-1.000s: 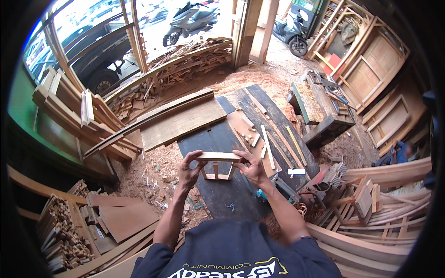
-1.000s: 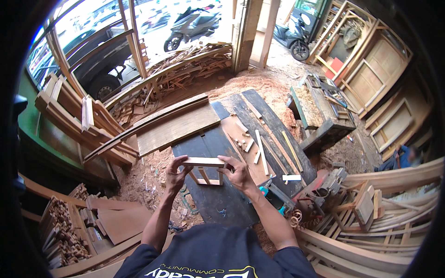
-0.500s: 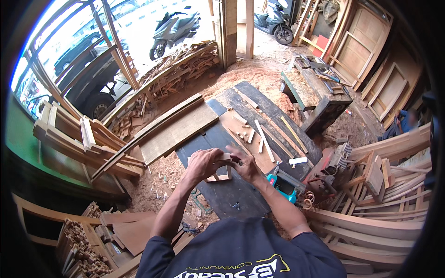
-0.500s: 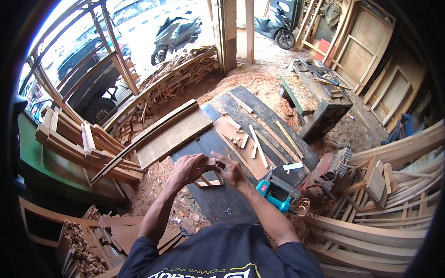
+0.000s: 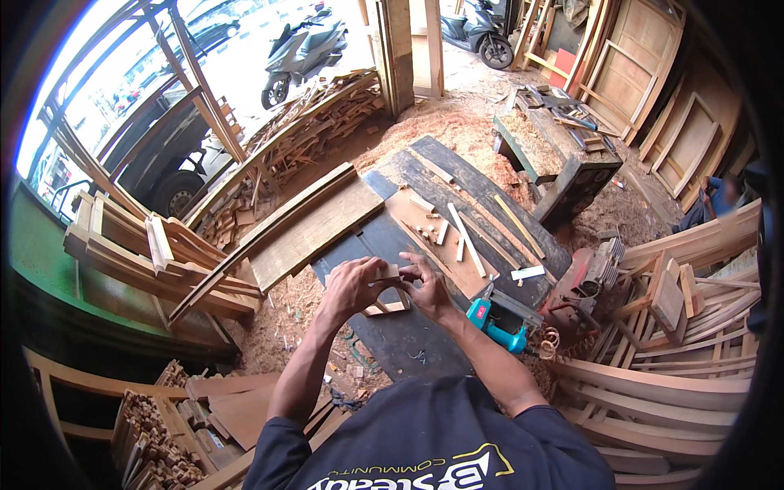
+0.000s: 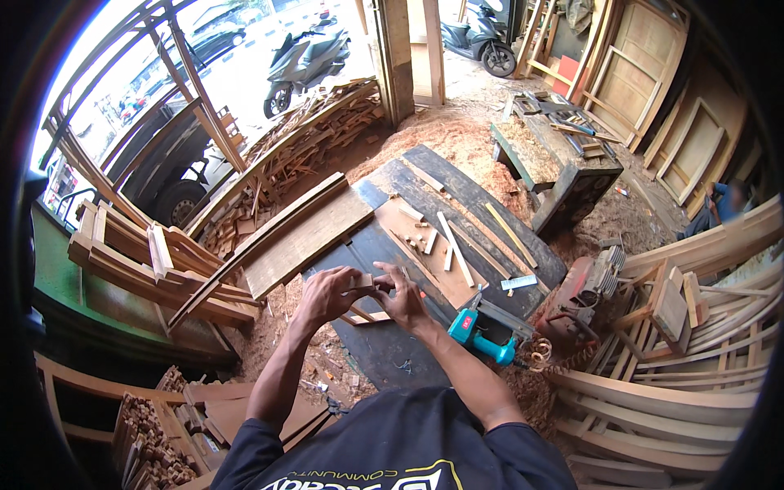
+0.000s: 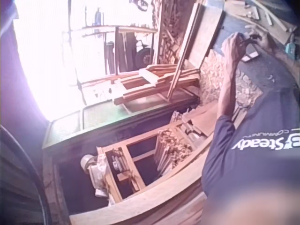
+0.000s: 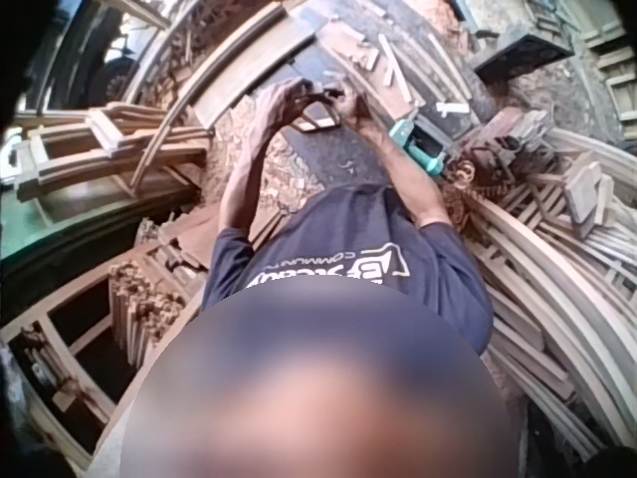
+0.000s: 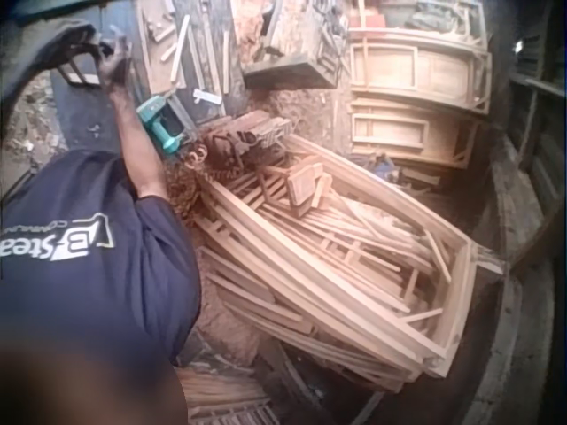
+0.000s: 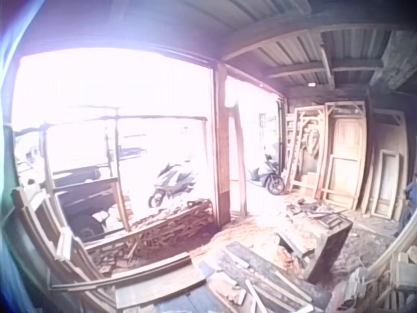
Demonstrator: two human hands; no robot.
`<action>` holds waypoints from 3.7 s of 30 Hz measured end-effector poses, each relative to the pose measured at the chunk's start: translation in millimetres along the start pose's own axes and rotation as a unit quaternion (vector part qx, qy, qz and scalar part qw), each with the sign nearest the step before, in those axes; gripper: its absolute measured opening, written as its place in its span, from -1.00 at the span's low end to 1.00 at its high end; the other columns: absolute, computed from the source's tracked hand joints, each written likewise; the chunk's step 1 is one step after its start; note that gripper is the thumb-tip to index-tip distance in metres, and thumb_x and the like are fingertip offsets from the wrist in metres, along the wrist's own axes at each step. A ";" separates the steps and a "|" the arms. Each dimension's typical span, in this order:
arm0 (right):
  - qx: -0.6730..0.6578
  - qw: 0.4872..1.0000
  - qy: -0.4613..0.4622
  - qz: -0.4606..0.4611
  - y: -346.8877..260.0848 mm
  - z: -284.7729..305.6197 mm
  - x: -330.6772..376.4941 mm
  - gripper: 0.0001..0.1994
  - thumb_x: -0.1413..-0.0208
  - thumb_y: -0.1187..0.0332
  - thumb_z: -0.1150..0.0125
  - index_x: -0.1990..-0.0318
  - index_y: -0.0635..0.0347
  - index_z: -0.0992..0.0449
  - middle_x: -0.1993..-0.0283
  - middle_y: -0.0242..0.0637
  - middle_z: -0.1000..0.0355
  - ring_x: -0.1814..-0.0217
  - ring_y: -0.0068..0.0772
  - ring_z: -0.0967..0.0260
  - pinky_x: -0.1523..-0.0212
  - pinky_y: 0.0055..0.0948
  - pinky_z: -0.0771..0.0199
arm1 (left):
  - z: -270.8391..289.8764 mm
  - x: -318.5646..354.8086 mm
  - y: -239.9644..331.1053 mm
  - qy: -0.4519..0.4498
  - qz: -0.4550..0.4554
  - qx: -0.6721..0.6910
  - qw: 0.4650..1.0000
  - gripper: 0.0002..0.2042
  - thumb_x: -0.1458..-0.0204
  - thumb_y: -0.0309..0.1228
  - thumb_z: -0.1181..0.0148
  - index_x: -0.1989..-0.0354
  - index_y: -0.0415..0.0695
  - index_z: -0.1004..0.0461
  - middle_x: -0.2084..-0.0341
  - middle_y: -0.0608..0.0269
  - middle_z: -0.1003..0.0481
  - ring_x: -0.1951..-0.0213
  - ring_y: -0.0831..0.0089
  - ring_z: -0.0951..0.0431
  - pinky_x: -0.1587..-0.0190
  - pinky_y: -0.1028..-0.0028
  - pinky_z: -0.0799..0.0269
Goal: The person assembles small wooden frames by aligning thin wooden slats and fastening them with a pneumatic nail gun. They repeatedly pick up pieces, position them into rectangular frames, and drive nails to secure the joints. Completed frames are stacked on a nearby pile.
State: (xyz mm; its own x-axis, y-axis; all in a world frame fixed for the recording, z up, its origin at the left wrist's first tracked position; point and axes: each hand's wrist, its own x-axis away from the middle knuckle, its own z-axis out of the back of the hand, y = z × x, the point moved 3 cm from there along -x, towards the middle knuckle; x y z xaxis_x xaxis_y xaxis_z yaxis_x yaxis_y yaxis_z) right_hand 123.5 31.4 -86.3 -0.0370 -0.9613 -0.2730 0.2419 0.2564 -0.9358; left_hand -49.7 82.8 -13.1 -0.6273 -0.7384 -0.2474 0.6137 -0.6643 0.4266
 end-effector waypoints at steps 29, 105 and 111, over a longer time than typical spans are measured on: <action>0.481 0.836 -0.069 -0.254 154.2 116.6 180.9 -0.36 0.11 0.37 -0.39 -0.11 0.22 -0.16 0.11 0.14 -0.47 0.01 0.28 -0.41 -0.02 0.09 -0.41 | 1.3 13.3 1.0 0.034 0.074 0.033 0.996 -0.72 0.03 -0.12 -0.37 0.24 -0.02 -0.67 0.38 0.18 -0.65 0.31 0.16 -0.66 0.24 0.27 -0.53; 0.317 0.869 -0.135 -0.355 36.2 126.2 153.0 -0.52 0.02 0.09 -0.34 0.08 0.33 -0.58 0.20 0.21 -0.56 0.00 0.20 -0.52 0.04 -0.09 -0.47 | -56.1 97.0 -91.0 0.332 0.154 0.429 0.826 -0.52 -0.04 -0.60 -0.36 -0.18 -0.06 -0.52 0.20 0.14 -0.68 0.17 0.48 -0.66 0.10 0.46 -0.61; 0.354 0.885 -0.118 -0.279 39.9 120.3 154.3 -0.62 -0.01 0.17 -0.34 0.15 0.32 -0.57 0.41 0.00 -0.55 0.32 -0.01 -0.58 0.24 -0.14 -0.50 | -52.6 96.0 -87.4 0.308 0.135 0.491 0.803 -0.55 -0.05 -0.60 -0.36 -0.16 -0.13 -0.47 0.21 0.17 -0.66 0.10 0.50 -0.63 0.02 0.48 -0.57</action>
State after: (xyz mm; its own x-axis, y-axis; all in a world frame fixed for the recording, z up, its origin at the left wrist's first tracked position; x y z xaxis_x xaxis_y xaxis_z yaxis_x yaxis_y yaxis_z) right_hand 244.1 -118.8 -138.9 -0.1580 -0.9340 0.3203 0.7997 -0.3114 -0.5134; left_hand -138.4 63.9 -119.8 0.0072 -0.9584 -0.2854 -0.1774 -0.2821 0.9429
